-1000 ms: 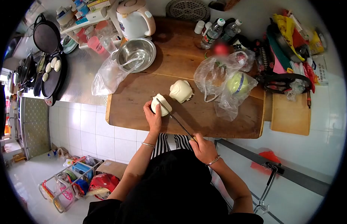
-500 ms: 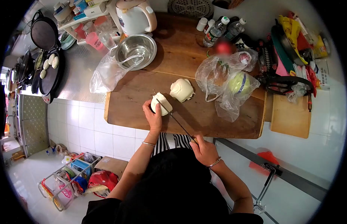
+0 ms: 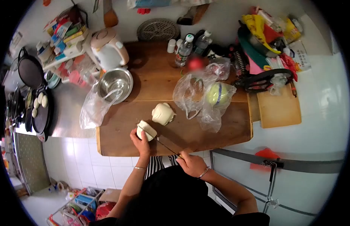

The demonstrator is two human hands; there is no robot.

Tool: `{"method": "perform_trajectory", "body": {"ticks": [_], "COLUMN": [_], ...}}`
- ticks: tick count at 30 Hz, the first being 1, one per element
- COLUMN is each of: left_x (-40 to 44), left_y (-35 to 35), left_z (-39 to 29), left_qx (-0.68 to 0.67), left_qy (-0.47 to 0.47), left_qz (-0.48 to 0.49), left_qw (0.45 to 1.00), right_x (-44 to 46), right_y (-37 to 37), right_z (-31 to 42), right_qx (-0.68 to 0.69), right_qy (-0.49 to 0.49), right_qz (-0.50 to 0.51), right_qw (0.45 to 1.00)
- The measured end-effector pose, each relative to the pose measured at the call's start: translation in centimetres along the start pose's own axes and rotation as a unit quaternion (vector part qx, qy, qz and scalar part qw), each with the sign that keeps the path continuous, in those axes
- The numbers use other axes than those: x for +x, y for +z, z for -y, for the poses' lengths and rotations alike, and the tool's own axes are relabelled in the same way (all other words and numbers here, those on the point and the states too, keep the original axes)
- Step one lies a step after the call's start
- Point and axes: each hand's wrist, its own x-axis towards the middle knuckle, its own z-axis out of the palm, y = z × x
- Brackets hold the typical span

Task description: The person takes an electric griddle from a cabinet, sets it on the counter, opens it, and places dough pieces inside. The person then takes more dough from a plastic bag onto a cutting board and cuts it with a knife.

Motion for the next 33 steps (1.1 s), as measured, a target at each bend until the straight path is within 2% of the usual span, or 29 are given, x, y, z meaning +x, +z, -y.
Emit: {"method": "perform_trajectory", "body": {"ticks": [5,8,11,19,20,23,25,26,29,30,33], "left_x": [0.0,-0.1,-0.1,-0.3,-0.2,-0.3,-0.6,-0.5,-0.4,-0.5,-0.5], "left_y": [-0.2,-0.1,-0.3,-0.1,0.1,0.3,-0.2,-0.3,-0.6,-1.0,-1.2], "left_z": [0.3,0.2,0.5,0.2,0.4,0.6,0.2,0.7,0.7,0.8,1.2], "left_qx": [0.02,-0.018,0.011,-0.027,-0.021,-0.024,-0.031,-0.037,-0.042,-0.031,-0.036], "left_qy": [0.006,-0.003,-0.008,0.004,0.005,0.0,-0.025,-0.026,0.027,0.034,0.024], "left_qz": [0.015,0.017,0.025,0.023,0.021,0.027,0.037,0.047,0.066,0.078,0.094], "left_qw": [1.0,1.0,1.0,0.999,1.0,0.999,0.999,0.998,0.997,0.996,0.995], "right_x": [-0.1,-0.3,-0.4,-0.5,-0.5,-0.2,0.2,-0.2,-1.1,-1.0,-1.7], "right_y": [-0.1,0.0,0.0,-0.1,0.6,0.3,0.3,0.1,-0.2,0.7,1.6], "right_z": [0.4,0.4,0.7,-0.5,-1.2,-1.8,-1.9,-1.6,0.3,0.5,0.7], "right_qx": [0.014,0.014,0.026,0.041,0.041,0.041,0.036,0.036,0.051,0.064,0.04], "right_qy": [0.013,0.007,0.007,0.018,-0.01,-0.03,-0.029,0.01,0.038,-0.03,0.018], "right_qz": [0.01,-0.014,-0.036,0.018,-0.012,-0.021,0.003,0.038,0.022,-0.09,-0.059], "right_qw": [1.0,1.0,0.999,0.999,0.999,0.998,0.999,0.999,0.998,0.993,0.997]}}
